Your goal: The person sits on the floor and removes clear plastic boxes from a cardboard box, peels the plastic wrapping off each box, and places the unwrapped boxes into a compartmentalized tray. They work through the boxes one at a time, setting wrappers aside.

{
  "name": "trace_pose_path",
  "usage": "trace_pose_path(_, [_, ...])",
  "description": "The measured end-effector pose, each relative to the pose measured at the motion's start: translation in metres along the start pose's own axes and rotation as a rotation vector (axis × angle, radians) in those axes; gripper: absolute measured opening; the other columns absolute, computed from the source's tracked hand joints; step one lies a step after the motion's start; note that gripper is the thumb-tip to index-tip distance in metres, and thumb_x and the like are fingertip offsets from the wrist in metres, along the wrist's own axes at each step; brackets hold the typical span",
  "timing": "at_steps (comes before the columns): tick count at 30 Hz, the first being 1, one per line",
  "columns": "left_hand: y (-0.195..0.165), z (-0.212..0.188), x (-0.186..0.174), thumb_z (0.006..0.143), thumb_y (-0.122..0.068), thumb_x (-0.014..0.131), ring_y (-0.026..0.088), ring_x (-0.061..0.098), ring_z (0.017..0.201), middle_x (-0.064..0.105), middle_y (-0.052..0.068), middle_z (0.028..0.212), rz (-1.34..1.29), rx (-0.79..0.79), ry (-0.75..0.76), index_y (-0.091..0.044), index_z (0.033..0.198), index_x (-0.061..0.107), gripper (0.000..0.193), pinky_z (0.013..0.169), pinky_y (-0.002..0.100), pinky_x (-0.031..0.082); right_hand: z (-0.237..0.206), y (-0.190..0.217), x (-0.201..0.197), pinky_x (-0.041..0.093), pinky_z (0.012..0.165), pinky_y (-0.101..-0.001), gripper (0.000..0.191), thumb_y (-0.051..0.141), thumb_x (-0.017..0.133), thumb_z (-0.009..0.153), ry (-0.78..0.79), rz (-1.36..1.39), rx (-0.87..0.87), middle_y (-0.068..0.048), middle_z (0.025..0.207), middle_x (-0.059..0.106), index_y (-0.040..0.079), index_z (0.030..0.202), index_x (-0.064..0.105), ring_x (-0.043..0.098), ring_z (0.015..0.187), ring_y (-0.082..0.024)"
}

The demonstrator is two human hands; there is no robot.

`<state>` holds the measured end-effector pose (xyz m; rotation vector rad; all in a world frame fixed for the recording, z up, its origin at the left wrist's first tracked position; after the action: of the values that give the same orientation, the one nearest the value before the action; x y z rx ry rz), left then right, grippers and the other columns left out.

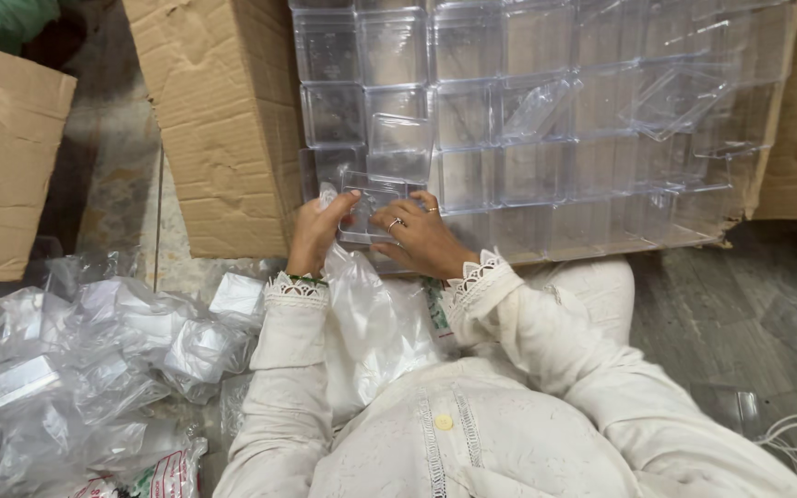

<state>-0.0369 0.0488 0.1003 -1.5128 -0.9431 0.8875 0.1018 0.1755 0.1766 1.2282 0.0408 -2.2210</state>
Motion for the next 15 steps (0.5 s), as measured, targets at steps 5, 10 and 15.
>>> trace_pose_path(5, [0.030,-0.037,0.017,0.087,-0.065,0.055,0.018,0.069,0.081,0.074,0.011,0.100,-0.312,-0.357,0.192,-0.003,0.122,0.055,0.071,0.069,0.033,0.055,-0.018,0.017,-0.016,0.042,0.104,-0.0470,0.022,0.022,0.072,0.098,0.046,0.245,0.013,-0.006,0.123,0.068,0.008,0.114,0.066,0.062,0.117,-0.024])
trace_pose_path(10, [0.031,-0.096,0.074,0.096,-0.069,0.052,0.018,0.063,0.082,0.064,0.017,0.115,-1.037,-0.359,0.703,-0.009,0.161,0.030,0.091,0.072,0.031,0.055,-0.034,0.053,-0.050,0.043,0.109,-0.0485,0.025,0.018,0.076,0.093,0.065,0.462,-0.112,-0.007,0.125,0.069,0.009,0.115,0.068,0.064,0.119,-0.025])
trace_pose_path(15, [0.046,-0.092,0.059,0.096,-0.067,0.055,0.007,0.047,0.069,0.060,0.028,0.135,-0.837,-0.134,0.523,-0.017,0.162,0.030,0.087,0.062,0.020,0.045,-0.056,-0.041,-0.126,0.054,0.093,-0.0402,0.033,0.018,0.080,0.085,-0.361,0.206,0.335,-0.011,0.108,0.073,0.004,0.113,0.068,0.070,0.104,-0.025])
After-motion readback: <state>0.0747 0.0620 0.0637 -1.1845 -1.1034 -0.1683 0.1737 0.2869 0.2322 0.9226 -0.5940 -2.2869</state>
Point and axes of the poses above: each hand's wrist, its own z-axis towards the middle knuckle, its own x-axis out of the palm, y = z × x, the point moved 8 cm from there along z, towards the middle knuckle
